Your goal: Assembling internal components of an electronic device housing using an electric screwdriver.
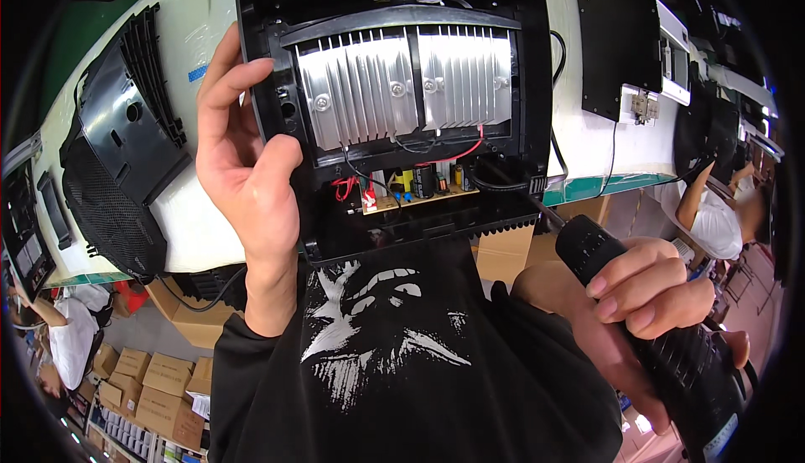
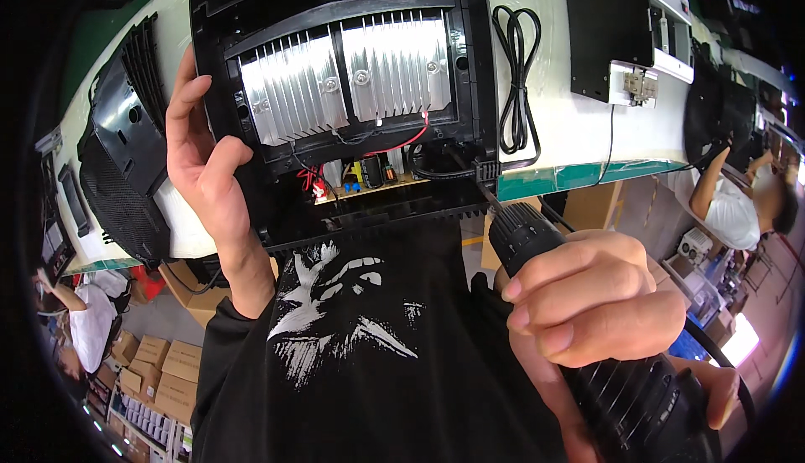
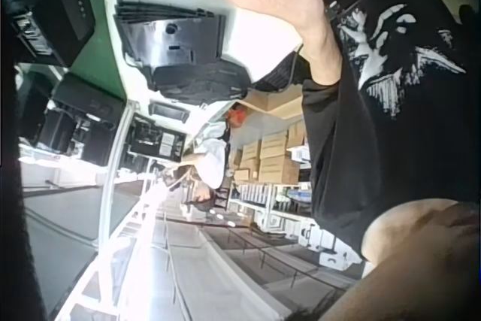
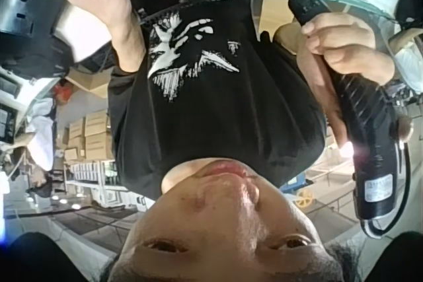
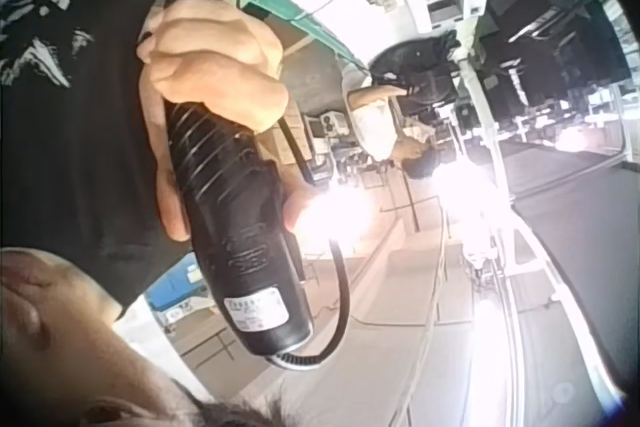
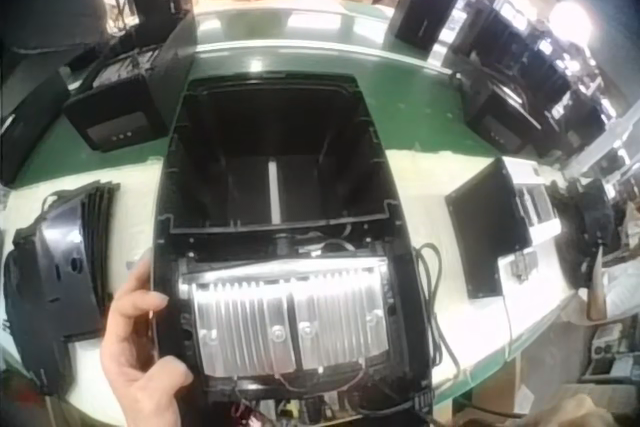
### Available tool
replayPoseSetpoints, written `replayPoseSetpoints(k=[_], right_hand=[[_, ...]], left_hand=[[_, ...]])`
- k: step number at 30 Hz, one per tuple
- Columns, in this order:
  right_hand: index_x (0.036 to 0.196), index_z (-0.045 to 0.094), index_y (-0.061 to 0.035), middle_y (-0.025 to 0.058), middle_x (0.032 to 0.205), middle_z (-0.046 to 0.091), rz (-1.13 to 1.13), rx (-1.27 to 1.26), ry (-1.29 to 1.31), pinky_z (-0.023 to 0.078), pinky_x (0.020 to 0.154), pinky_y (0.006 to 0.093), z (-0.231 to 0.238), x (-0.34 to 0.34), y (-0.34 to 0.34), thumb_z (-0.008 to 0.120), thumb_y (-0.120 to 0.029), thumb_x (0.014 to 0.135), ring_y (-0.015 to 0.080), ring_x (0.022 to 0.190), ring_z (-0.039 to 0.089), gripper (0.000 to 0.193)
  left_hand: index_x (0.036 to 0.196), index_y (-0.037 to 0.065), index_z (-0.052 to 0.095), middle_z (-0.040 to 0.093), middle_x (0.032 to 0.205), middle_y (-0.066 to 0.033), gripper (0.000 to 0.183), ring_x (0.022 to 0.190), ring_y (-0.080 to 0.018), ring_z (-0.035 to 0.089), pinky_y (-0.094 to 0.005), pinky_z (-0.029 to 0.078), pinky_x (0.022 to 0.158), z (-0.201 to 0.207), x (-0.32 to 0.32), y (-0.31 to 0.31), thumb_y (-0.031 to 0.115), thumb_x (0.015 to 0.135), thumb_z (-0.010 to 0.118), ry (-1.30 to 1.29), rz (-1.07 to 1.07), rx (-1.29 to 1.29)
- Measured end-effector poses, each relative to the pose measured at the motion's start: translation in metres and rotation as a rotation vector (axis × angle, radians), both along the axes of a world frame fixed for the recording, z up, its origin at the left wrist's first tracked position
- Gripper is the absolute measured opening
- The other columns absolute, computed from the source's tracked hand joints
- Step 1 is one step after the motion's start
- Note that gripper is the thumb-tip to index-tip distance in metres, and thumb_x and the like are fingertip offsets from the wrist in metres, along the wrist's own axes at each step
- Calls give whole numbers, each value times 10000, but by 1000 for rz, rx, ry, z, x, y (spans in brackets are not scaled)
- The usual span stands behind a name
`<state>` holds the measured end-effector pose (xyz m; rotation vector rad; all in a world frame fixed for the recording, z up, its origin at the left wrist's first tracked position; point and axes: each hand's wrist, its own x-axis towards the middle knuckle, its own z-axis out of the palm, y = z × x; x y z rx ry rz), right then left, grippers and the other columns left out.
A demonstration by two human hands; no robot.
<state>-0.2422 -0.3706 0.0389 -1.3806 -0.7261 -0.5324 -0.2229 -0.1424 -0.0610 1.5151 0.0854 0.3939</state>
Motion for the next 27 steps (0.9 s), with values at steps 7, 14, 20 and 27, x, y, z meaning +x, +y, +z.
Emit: replayPoseSetpoints(k=[7,14,20,27], right_hand=[[1385,242,-177,105,785,446,51,-20,-11,428,390,263,-2,7,3,535,-608,799,154,495,469,785],[993,453,-71,48,662,437,106,-42,138,423,440,238,17,-4,-22,612,-586,754,146,487,476,589],[672,442,-110,-46,539,422,177,475,-109,413,461,163,75,-11,-78,750,-328,710,67,455,469,379],[731,432,-44,53,615,411,-882,101,-340,363,478,303,74,-2,-184,322,-821,721,180,487,398,785]], left_hand=[[1071,-11,547,371,1367,-178,543,1269,-264,378,-352,244,1072,1,-2,3,-132,566,387,-7,13,-29],[1087,-17,539,384,1374,-191,578,1307,-276,332,-338,219,1080,1,-1,-3,-95,528,411,1,23,-9],[1040,-5,554,359,1376,-174,502,1301,-284,332,-357,229,1077,-1,-4,5,-116,577,396,4,42,-43],[1048,-2,538,350,1379,-183,534,1295,-293,338,-369,232,1074,6,-4,0,-107,548,383,35,21,-51]])
